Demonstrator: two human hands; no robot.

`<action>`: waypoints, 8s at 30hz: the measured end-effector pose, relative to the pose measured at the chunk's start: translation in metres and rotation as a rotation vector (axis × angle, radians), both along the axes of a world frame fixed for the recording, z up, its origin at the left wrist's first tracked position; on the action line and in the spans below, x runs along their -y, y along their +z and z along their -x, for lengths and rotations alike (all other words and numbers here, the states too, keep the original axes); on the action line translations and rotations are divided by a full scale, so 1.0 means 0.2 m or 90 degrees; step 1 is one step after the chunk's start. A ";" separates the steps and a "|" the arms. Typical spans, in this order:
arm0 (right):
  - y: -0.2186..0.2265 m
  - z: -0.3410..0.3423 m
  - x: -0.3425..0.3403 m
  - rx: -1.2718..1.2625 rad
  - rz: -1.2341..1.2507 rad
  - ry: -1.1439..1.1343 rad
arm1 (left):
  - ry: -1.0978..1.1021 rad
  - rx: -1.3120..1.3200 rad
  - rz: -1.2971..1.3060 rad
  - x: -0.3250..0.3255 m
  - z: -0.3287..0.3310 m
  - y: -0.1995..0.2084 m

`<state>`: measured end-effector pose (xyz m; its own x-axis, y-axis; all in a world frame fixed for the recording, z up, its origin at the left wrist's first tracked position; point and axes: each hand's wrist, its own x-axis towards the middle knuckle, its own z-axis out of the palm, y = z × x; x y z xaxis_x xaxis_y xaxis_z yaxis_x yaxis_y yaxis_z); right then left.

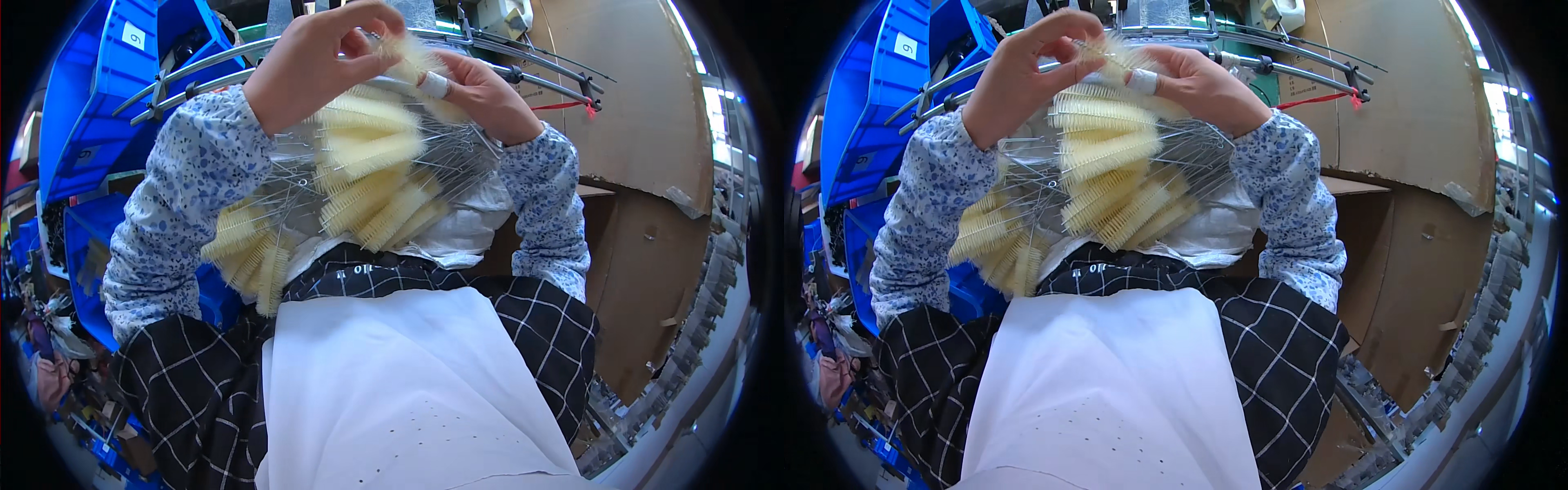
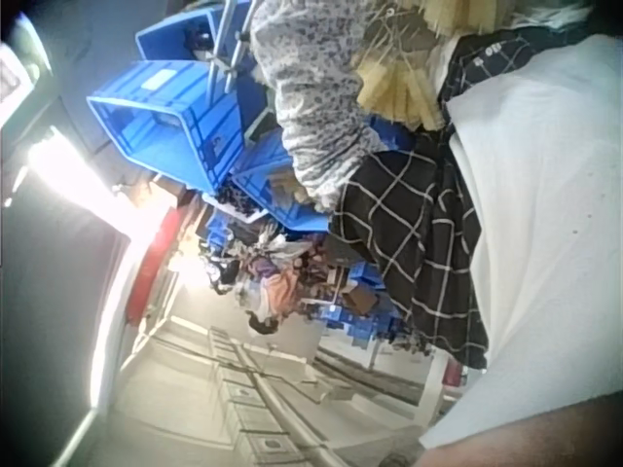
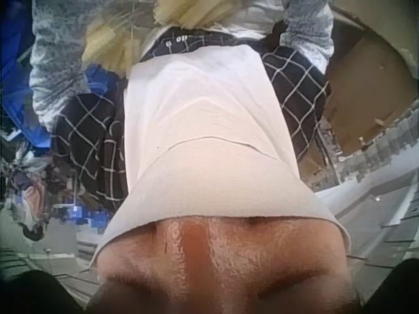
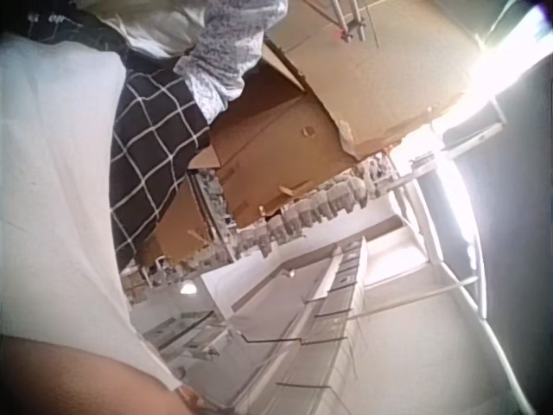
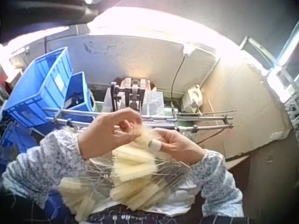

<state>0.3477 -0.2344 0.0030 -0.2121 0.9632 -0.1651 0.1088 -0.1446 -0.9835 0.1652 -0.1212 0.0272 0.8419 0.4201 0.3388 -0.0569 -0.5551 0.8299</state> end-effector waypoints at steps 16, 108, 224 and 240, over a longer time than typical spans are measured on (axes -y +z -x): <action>-0.35 -0.24 -0.51 1.040 -0.264 -0.260 | -0.312 -0.755 -0.107 0.23 -0.20 -0.39; 0.01 -0.62 -0.11 0.504 0.013 -0.088 | 0.028 -0.029 0.324 -0.27 0.37 0.15; -0.29 -0.75 -0.43 0.771 -0.020 -0.193 | 0.188 -0.072 0.079 -0.38 0.77 0.20; -0.14 -0.94 -0.16 0.378 0.044 -0.132 | 0.013 -0.053 0.228 -0.28 0.56 0.15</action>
<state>0.5357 -0.2018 -0.0247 0.1254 0.9573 -0.2604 0.5961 -0.2825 -0.7516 0.0531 -0.0654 0.0563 0.8507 0.5164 0.0979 0.0274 -0.2295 0.9729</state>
